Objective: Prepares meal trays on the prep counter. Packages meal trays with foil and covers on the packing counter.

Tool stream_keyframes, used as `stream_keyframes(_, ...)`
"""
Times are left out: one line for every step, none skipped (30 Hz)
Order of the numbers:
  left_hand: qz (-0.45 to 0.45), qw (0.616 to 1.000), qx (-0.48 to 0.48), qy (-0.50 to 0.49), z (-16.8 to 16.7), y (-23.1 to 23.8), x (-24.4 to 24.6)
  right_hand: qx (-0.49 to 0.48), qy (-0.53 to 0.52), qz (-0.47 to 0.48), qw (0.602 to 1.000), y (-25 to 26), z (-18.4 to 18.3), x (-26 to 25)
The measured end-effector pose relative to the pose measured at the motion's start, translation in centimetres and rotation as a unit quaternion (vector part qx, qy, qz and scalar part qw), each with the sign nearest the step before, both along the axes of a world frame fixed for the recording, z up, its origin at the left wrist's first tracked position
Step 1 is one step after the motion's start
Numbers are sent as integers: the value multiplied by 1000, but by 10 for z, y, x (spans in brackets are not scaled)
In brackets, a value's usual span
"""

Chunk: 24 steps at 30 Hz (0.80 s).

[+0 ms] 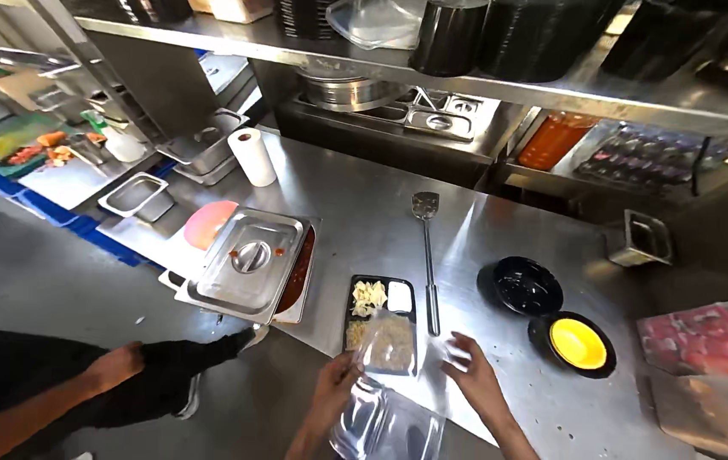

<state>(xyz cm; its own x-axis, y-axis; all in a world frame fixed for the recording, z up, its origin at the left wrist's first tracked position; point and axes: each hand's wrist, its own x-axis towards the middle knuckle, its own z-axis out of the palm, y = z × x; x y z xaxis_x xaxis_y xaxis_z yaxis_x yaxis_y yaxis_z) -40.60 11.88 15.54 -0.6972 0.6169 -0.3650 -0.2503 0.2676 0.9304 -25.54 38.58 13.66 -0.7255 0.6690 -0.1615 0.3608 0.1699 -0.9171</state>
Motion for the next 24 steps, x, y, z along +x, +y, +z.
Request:
stream_keyframes(-74, 996, -4, 42, 7, 6, -16, 113, -2, 55, 992, 3, 9, 0)
stream_keyframes(-156, 983, -10, 95, 19, 18, -31, 209, 0, 107, 972, 6, 22, -8)
stream_keyframes(-236, 961, -22, 143, 36, 36, -46, 269, -8, 152, 951, 6, 40, -19)
stream_keyframes(-301, 936, -31, 181, 55, 55, -58, 291, -23, 187, 938, 3, 59, -31)
stream_keyframes(-343, 917, -40, 202, 73, 70, -69, 275, -29, 211, 937, 4, 76, -42)
stream_keyframes(-351, 911, -39, 214, 87, 80, -82, 212, -4, 221, 952, 11, 86, -51)
stream_keyframes(-325, 920, -27, 217, 95, 81, -97, 113, 33, 202, 972, 20, 95, -55)
stream_keyframes(-272, 939, -1, 209, 94, 74, -109, 24, 62, 153, 986, 28, 100, -52)
stream_keyframes(-215, 958, 25, 189, 88, 63, -117, -34, 84, 93, 992, 34, 102, -45)
stream_keyframes(-165, 973, 42, 153, 79, 52, -122, -66, 104, 34, 992, 37, 100, -37)
stream_keyframes(-124, 985, 53, 106, 67, 43, -120, -85, 121, -17, 989, 33, 94, -29)
stream_keyframes(-89, 993, 63, 55, 54, 38, -111, -100, 131, -62, 984, 25, 85, -22)
stream_keyframes(-57, 996, 66, 11, 43, 36, -97, -110, 131, -99, 980, 14, 74, -15)
stream_keyframes(-28, 998, 58, -20, 34, 36, -82, -109, 113, -119, 980, 2, 62, -8)
stream_keyframes(-8, 999, 46, -27, 29, 37, -71, -79, 77, -124, 986, -7, 50, 0)
stream_keyframes(-5, 999, 33, -20, 25, 38, -67, -11, 21, -117, 993, -13, 39, 7)
stream_keyframes(-22, 1000, 20, -8, 20, 39, -67, 81, -41, -95, 991, -16, 32, 14)
stream_keyframes(-54, 998, 14, 4, 17, 40, -70, 165, -76, -68, 981, -16, 27, 15)
stream_keyframes(-96, 995, 11, 17, 15, 42, -75, 223, -95, -38, 969, -13, 23, 10)
stream_keyframes(-132, 991, 11, 35, 14, 48, -79, 241, -102, -3, 965, -8, 21, 0)
stream_keyframes(-151, 987, 9, 53, 12, 56, -84, 212, -95, 28, 972, -1, 16, -14)
stream_keyframes(-144, 987, 2, 68, 9, 63, -88, 139, -73, 38, 987, 6, 8, -28)
stream_keyframes(-108, 992, -6, 70, 1, 71, -94, 51, -40, 11, 998, 12, -4, -42)
stream_keyframes(-52, 996, -14, 67, -8, 81, -101, -14, -15, -31, 999, 17, -17, -57)
